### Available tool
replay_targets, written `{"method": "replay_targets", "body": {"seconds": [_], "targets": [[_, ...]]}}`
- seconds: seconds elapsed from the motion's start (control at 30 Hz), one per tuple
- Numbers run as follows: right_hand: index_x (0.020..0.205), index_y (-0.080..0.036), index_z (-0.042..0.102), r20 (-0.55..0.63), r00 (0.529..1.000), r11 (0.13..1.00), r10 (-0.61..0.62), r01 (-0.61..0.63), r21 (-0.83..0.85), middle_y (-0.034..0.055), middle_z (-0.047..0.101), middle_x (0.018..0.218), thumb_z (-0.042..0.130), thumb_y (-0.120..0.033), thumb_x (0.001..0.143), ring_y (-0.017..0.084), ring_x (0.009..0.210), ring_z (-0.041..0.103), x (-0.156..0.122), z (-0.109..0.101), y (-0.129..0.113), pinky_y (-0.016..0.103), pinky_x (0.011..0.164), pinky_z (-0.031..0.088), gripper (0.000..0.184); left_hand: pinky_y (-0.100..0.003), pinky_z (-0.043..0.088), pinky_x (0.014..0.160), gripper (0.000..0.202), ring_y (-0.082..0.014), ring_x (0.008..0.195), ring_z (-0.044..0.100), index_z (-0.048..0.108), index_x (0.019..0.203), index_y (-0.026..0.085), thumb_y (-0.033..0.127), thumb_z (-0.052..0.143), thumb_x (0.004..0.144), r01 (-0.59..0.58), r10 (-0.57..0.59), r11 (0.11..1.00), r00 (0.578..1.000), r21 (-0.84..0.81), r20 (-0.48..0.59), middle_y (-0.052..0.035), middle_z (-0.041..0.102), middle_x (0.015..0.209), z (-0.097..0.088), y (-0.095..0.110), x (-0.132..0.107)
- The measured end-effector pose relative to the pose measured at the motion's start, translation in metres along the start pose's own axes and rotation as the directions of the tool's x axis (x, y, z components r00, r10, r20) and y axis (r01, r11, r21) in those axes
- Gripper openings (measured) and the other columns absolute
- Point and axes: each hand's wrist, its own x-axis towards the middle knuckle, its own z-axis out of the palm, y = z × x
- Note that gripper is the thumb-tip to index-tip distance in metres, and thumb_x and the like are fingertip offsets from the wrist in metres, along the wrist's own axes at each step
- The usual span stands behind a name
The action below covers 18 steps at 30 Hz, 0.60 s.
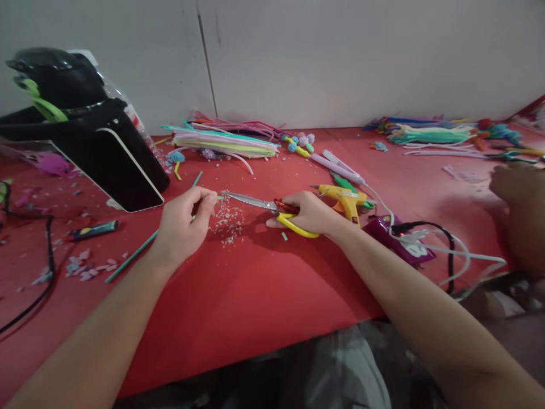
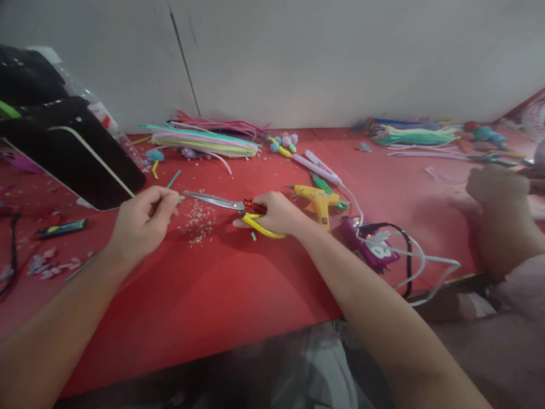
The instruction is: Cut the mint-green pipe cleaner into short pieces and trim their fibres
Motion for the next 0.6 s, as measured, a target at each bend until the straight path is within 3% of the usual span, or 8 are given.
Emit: {"method": "replay_targets", "body": {"seconds": [0.6], "targets": [[0.061,-0.019,0.044,-0.004,1.000,1.000,0.009,-0.009,0.005,-0.0059,0.032,0.059,0.077,-0.069,0.068,0.009,0.058,0.028,0.0002,-0.0001,0.0004,0.028,0.053,0.021,0.060,-0.026,0.040,0.055,0.022,-0.0105,0.054,0.049,0.061,0.082,0.020,0.034,0.053,0.097,0.010,-0.010,1.000,1.000,-0.012,-0.006,0.0010,0.062,0.066,0.0005,-0.0008,0.0001]]}}
